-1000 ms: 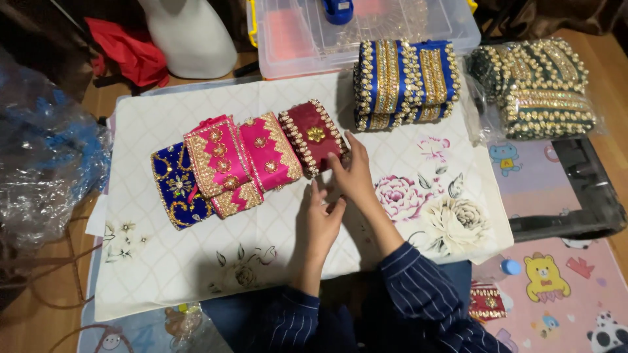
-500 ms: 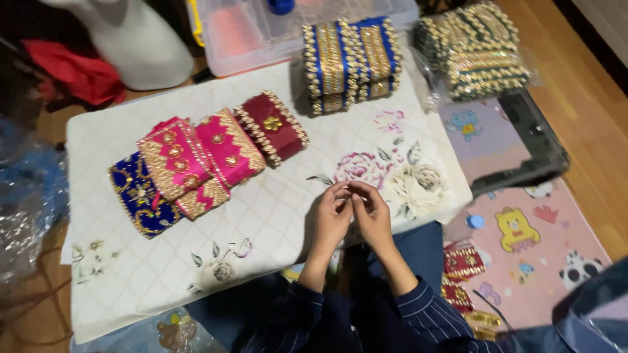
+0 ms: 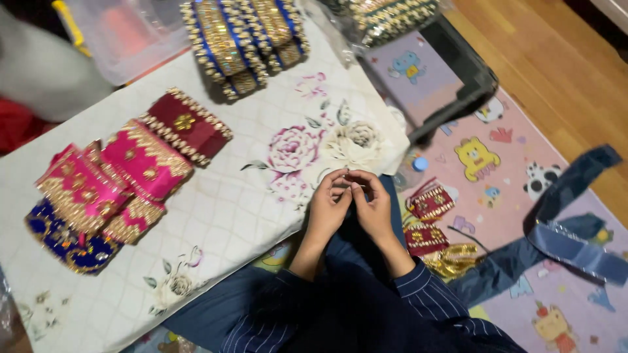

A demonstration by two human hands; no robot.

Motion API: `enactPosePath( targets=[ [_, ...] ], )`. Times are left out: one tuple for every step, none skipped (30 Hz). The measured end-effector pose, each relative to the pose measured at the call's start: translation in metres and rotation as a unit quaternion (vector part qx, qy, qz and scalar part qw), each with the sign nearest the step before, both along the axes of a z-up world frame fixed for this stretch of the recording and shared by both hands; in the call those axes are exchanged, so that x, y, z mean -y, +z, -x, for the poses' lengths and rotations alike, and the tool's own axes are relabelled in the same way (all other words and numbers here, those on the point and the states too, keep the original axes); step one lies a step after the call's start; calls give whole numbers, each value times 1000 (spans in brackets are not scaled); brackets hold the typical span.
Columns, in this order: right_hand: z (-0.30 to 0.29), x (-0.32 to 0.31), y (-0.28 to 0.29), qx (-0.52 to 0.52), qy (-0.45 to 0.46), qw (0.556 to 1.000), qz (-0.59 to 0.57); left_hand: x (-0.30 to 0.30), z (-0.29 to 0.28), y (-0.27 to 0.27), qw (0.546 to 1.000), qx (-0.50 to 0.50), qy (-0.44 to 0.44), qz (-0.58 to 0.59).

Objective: Folding and organizing decorative fabric trims and small pouches

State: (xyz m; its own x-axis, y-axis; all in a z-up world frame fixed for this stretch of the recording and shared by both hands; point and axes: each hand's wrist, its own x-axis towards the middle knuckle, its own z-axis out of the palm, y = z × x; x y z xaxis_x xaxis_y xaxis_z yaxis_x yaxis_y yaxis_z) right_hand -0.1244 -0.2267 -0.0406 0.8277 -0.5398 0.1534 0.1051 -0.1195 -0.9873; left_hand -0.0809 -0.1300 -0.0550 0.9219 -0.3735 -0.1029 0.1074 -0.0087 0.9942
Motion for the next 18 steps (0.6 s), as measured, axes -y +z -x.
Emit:
enactPosePath(
  targets=[
    [6, 6, -1, -2, -11, 1000, -2, 7, 3, -7, 1000, -2, -11, -2],
    [12, 11, -3, 6, -17, 1000, -4, 14, 5, -14, 1000, -6, -24, -2],
    [17, 17, -4, 14, -23, 1000, -6, 21, 7, -21, 999, -10, -37, -2],
    [22, 23, -5, 13, -33, 999, -7, 28, 10, -24, 999, -12, -48, -4],
    [27, 29, -7, 14, -44, 999, 2, 34, 13, -28, 998, -10, -62, 3],
    [33, 33, -9, 15, -55, 998, 10, 40, 17, -31, 997, -11, -77, 8],
    [34, 42, -11, 11, -66, 998, 7, 49, 17, -36, 996, -14, -89, 5],
    [43, 48, -14, 10, -75, 997, 21, 55, 24, -43, 995, -14, -101, 12],
    [51, 54, -18, 9, -83, 996, 36, 62, 31, -50, 993, -14, -114, 19],
    [58, 57, -22, 0, -97, 995, 31, 66, 36, -52, 991, -23, -127, 15],
    [65, 60, -26, -3, -104, 994, 27, 70, 41, -54, 989, -14, -143, 17],
    [70, 65, -29, -3, -110, 994, 25, 76, 44, -56, 987, -5, -159, 20],
    [73, 68, -37, -11, -123, 992, 21, 83, 47, -66, 985, -12, -172, 17],
    [80, 70, -45, -29, -138, 990, 15, 88, 53, -77, 983, -26, -182, 30],
    [87, 71, -53, -48, -153, 987, 8, 93, 59, -87, 980, -40, -192, 42],
    [92, 72, -57, -54, -163, 985, 3, 99, 65, -92, 978, -47, -202, 38],
    [96, 72, -61, -61, -175, 983, -9, 104, 70, -96, 976, -58, -206, 28],
    [99, 75, -65, -66, -185, 980, -21, 111, 74, -101, 975, -68, -209, 19]
  ],
)
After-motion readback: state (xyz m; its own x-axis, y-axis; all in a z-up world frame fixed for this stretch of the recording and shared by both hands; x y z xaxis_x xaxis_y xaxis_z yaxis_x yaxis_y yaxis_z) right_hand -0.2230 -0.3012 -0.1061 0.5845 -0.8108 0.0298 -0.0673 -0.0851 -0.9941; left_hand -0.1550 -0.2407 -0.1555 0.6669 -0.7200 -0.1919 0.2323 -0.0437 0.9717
